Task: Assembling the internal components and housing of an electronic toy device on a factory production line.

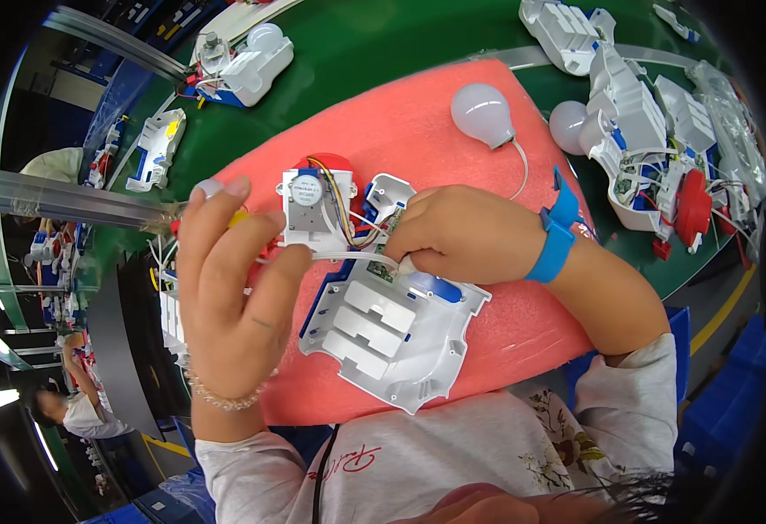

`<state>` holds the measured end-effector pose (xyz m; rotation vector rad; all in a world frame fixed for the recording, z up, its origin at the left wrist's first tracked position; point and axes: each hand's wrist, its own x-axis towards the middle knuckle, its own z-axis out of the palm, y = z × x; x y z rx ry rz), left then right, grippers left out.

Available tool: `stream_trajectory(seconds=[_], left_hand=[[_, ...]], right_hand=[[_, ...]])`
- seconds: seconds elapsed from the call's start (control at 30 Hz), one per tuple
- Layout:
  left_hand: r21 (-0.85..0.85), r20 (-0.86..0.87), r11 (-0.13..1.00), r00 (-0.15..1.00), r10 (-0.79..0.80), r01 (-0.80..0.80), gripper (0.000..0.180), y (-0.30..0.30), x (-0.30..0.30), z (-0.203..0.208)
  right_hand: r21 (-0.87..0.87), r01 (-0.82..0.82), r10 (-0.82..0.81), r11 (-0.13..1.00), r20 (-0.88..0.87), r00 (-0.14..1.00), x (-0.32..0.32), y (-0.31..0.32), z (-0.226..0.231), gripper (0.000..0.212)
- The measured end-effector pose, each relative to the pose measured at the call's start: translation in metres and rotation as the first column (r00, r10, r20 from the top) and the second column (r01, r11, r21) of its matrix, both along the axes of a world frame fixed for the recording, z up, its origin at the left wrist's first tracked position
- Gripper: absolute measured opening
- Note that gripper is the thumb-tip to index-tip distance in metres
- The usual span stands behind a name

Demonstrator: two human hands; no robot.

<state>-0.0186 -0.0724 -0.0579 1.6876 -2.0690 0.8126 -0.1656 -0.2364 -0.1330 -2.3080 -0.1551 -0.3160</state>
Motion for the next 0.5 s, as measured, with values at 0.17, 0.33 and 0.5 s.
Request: stream_trajectory(seconds=[0.17, 0.33, 0.5], left_hand=[[0.029, -0.009, 0.992, 0.992, 0.122, -0.122, 0.023, 0.009, -0.008, -0.020], [0.011, 0.026, 0.986, 0.986, 0.165, -0.165, 0.021, 0.015, -0.002, -0.019], [0.015, 0.027, 0.981, 0.980, 0.195, -0.196, 0.021, 0.018, -0.002, -0.023]], right_hand=[[-0.201, 0.058, -0.050, 0.978, 0.044, 0.998, 0.003, 0.002, -0.021, 0.014], [-0.276, 0.121, -0.124, 0.953, 0.006, 0.992, 0.010, 0.009, -0.011, 0.012], [-0.316, 0.196, -0.182, 0.928, 0.074, 0.981, 0.008, 0.013, -0.013, 0.011]])
